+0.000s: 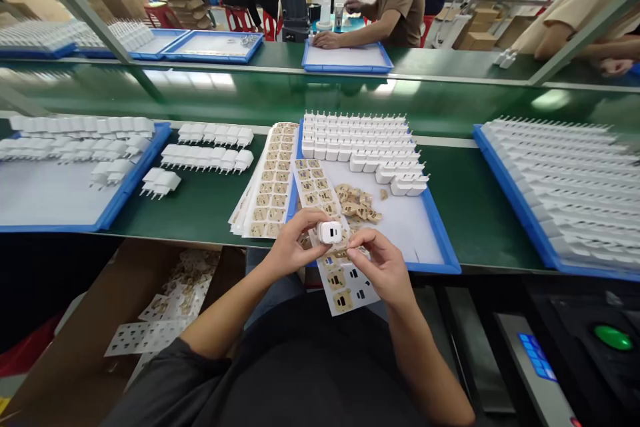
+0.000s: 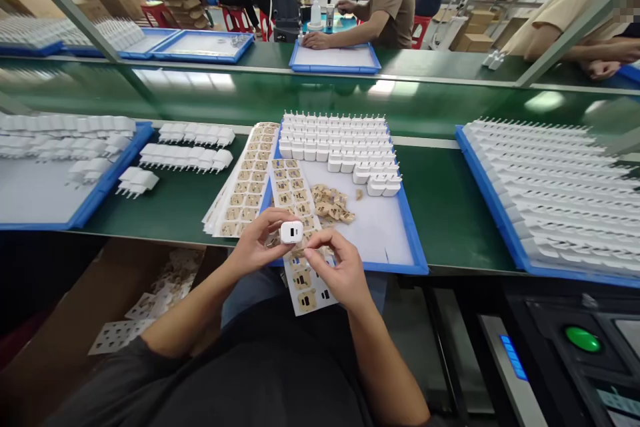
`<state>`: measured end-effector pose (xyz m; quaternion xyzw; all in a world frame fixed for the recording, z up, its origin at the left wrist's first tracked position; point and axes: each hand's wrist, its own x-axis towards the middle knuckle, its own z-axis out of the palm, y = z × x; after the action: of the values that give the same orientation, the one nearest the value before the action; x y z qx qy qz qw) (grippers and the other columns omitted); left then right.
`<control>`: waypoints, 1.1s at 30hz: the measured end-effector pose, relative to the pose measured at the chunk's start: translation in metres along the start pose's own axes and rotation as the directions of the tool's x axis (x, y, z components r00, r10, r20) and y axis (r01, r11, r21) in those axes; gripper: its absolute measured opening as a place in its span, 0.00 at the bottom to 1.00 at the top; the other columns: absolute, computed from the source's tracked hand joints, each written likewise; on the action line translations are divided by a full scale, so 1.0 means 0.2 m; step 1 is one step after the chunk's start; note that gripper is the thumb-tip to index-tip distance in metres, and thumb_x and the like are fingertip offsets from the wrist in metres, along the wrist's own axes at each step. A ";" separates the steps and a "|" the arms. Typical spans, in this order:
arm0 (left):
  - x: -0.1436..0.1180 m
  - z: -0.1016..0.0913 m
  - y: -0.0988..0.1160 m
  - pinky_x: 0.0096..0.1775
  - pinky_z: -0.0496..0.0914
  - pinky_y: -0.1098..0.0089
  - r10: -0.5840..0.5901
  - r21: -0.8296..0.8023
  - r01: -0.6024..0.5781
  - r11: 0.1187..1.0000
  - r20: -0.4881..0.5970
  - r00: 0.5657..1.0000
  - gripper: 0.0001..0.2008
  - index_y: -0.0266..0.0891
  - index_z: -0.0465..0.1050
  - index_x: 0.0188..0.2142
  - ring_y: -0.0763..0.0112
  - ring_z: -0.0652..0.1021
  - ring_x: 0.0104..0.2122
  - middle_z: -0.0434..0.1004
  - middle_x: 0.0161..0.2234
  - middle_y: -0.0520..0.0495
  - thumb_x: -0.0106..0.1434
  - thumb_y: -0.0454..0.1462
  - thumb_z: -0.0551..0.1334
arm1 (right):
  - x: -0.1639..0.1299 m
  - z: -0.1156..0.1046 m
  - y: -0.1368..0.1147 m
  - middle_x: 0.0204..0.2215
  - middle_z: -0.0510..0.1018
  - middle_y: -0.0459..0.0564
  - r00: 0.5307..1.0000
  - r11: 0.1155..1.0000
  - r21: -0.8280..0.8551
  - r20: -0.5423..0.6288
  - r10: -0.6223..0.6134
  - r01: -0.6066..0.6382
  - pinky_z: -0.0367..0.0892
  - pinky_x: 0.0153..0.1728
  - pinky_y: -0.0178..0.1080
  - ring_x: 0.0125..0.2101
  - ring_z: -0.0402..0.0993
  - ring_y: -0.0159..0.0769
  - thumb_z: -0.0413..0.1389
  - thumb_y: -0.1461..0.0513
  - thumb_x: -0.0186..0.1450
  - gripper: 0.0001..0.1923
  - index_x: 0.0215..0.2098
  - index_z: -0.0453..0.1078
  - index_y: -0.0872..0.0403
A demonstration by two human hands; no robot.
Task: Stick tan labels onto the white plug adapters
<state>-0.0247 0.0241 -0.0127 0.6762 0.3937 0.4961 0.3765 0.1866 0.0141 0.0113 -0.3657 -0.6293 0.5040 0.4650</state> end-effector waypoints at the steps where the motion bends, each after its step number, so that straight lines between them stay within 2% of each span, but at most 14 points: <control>1: -0.01 0.01 0.00 0.53 0.76 0.58 0.006 0.000 -0.006 1.000 -0.040 0.999 0.17 0.42 0.69 0.49 0.60 0.78 0.53 0.76 0.50 0.39 0.63 0.38 0.68 | 0.02 0.02 -0.02 0.33 0.76 0.46 1.000 1.000 0.020 0.021 0.004 -0.004 0.70 0.40 0.39 0.36 0.74 0.36 0.61 0.59 0.68 0.03 0.37 0.72 0.49; 4: -0.01 0.03 -0.01 0.54 0.76 0.56 0.004 0.039 0.000 0.999 -0.104 0.995 0.18 0.42 0.64 0.48 0.60 0.79 0.54 0.77 0.54 0.38 0.62 0.38 0.69 | 0.05 0.09 -0.06 0.32 0.76 0.45 0.995 0.999 0.041 0.098 0.030 -0.035 0.69 0.38 0.38 0.34 0.74 0.35 0.61 0.60 0.67 0.03 0.35 0.72 0.49; 7: -0.02 0.02 -0.01 0.53 0.76 0.56 0.027 0.097 -0.017 0.995 -0.105 0.994 0.18 0.42 0.63 0.48 0.59 0.80 0.53 0.78 0.53 0.37 0.63 0.38 0.69 | 0.07 0.12 -0.07 0.31 0.76 0.45 0.990 0.998 0.019 0.123 0.063 -0.066 0.68 0.38 0.38 0.33 0.74 0.35 0.61 0.60 0.67 0.04 0.35 0.72 0.50; 12: -0.03 -0.02 0.00 0.56 0.74 0.56 0.048 0.017 -0.048 0.999 -0.012 0.999 0.29 0.44 0.60 0.65 0.56 0.76 0.57 0.72 0.58 0.36 0.66 0.39 0.65 | 0.09 0.10 -0.05 0.32 0.76 0.45 0.998 0.998 0.018 0.026 0.064 -0.065 0.69 0.39 0.39 0.35 0.74 0.36 0.61 0.58 0.67 0.04 0.36 0.72 0.49; 14: -0.02 -0.03 0.00 0.54 0.75 0.57 0.023 -0.025 -0.023 0.999 0.013 1.000 0.31 0.47 0.59 0.67 0.57 0.75 0.56 0.72 0.56 0.38 0.67 0.39 0.65 | 0.10 0.08 -0.05 0.33 0.76 0.46 0.997 0.997 0.010 -0.014 0.073 -0.073 0.69 0.40 0.40 0.36 0.74 0.37 0.61 0.58 0.67 0.05 0.36 0.72 0.49; 17: -0.01 -0.04 -0.01 0.49 0.78 0.62 -0.011 -0.056 0.014 0.998 0.040 0.999 0.28 0.48 0.68 0.63 0.62 0.76 0.50 0.71 0.49 0.41 0.64 0.39 0.68 | 0.10 0.08 -0.05 0.34 0.76 0.46 0.996 0.997 -0.001 -0.049 0.074 -0.074 0.69 0.41 0.40 0.37 0.74 0.38 0.62 0.57 0.67 0.05 0.37 0.73 0.49; 19: -0.01 -0.03 -0.01 0.46 0.78 0.64 -0.038 -0.073 0.041 0.996 0.048 0.998 0.23 0.46 0.72 0.57 0.62 0.76 0.50 0.71 0.49 0.41 0.62 0.39 0.70 | 0.10 0.08 -0.05 0.34 0.76 0.46 0.995 0.996 0.003 -0.059 0.085 -0.085 0.70 0.41 0.40 0.37 0.74 0.37 0.62 0.57 0.67 0.05 0.36 0.73 0.48; 22: -0.01 -0.02 -0.01 0.42 0.77 0.67 -0.097 -0.108 0.098 0.989 0.008 0.995 0.18 0.43 0.71 0.48 0.62 0.77 0.50 0.73 0.51 0.40 0.60 0.39 0.71 | 0.10 0.11 -0.04 0.34 0.77 0.46 0.992 0.994 0.019 -0.071 0.109 -0.107 0.70 0.42 0.41 0.38 0.75 0.38 0.62 0.57 0.67 0.05 0.36 0.73 0.49; 24: -0.02 -0.01 -0.01 0.40 0.76 0.68 -0.122 -0.089 0.117 0.989 -0.050 0.991 0.17 0.42 0.68 0.44 0.64 0.79 0.46 0.76 0.49 0.41 0.59 0.39 0.71 | 0.09 0.12 -0.04 0.35 0.78 0.47 0.989 0.994 0.020 -0.103 0.107 -0.105 0.71 0.44 0.42 0.39 0.76 0.39 0.63 0.57 0.66 0.05 0.37 0.73 0.49; 29: -0.03 0.03 -0.01 0.29 0.71 0.74 -0.045 0.032 0.051 0.998 -0.152 0.987 0.18 0.41 0.66 0.40 0.73 0.77 0.33 0.78 0.43 0.44 0.57 0.40 0.73 | 0.10 0.16 -0.03 0.37 0.78 0.47 0.982 0.995 -0.028 -0.168 0.087 -0.093 0.70 0.46 0.42 0.42 0.75 0.39 0.63 0.58 0.67 0.04 0.37 0.74 0.49; 33: -0.03 0.04 -0.02 0.26 0.68 0.76 0.034 0.096 -0.014 0.995 -0.201 0.979 0.18 0.40 0.67 0.41 0.73 0.75 0.32 0.75 0.40 0.46 0.59 0.42 0.72 | 0.12 0.18 -0.02 0.37 0.78 0.48 0.983 0.994 -0.044 -0.158 0.092 -0.101 0.70 0.47 0.43 0.43 0.75 0.40 0.63 0.58 0.67 0.04 0.37 0.74 0.48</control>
<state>-0.0188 0.0184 -0.0203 0.6439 0.4447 0.5477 0.2960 0.1455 0.0245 0.0180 -0.4460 -0.5854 0.4793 0.4782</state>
